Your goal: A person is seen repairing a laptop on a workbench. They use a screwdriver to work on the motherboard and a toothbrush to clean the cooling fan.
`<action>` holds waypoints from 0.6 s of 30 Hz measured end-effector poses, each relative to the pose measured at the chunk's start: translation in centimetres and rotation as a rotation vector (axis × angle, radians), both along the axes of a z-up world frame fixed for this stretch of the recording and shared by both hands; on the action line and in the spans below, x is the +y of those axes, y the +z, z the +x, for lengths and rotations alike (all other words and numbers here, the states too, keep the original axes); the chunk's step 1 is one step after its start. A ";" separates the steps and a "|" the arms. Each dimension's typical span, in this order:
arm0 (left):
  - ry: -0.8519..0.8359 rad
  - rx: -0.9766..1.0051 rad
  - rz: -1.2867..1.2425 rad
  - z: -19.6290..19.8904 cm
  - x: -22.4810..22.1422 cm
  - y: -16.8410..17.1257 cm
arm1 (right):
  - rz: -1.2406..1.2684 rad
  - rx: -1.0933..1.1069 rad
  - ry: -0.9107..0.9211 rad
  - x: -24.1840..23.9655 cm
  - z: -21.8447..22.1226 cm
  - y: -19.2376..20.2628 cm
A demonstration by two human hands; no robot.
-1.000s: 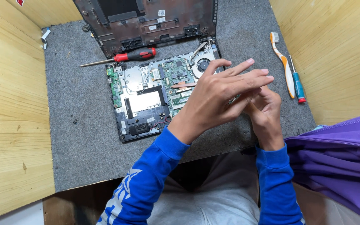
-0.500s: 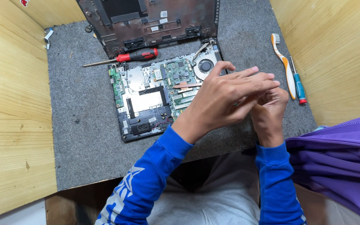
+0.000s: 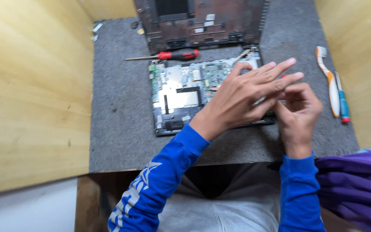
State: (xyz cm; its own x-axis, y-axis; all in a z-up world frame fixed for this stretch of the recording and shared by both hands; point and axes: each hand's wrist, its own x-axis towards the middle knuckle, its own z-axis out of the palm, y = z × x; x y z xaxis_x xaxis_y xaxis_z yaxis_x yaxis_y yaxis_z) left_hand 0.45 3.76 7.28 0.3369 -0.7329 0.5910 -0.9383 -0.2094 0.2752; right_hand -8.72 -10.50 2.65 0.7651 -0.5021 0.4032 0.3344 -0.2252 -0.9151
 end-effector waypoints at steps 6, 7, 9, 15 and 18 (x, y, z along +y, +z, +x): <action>0.520 0.051 -0.137 -2.0 11.5 -1.5 | 0.139 -0.010 -0.158 -1.4 -0.5 -1.8; 0.724 0.068 -0.189 -2.3 13.9 -1.7 | 0.145 -0.033 -0.170 -1.6 -0.5 -1.6; 0.912 0.084 -0.151 -2.6 18.4 -2.6 | 0.159 0.005 -0.181 -2.1 -0.6 -2.4; 1.167 0.237 0.031 -2.0 24.7 -3.4 | 0.085 0.146 -0.199 -1.7 -1.0 -2.5; 1.172 0.228 0.100 -0.6 24.5 -3.5 | 0.114 0.171 -0.215 -1.6 -0.9 -2.3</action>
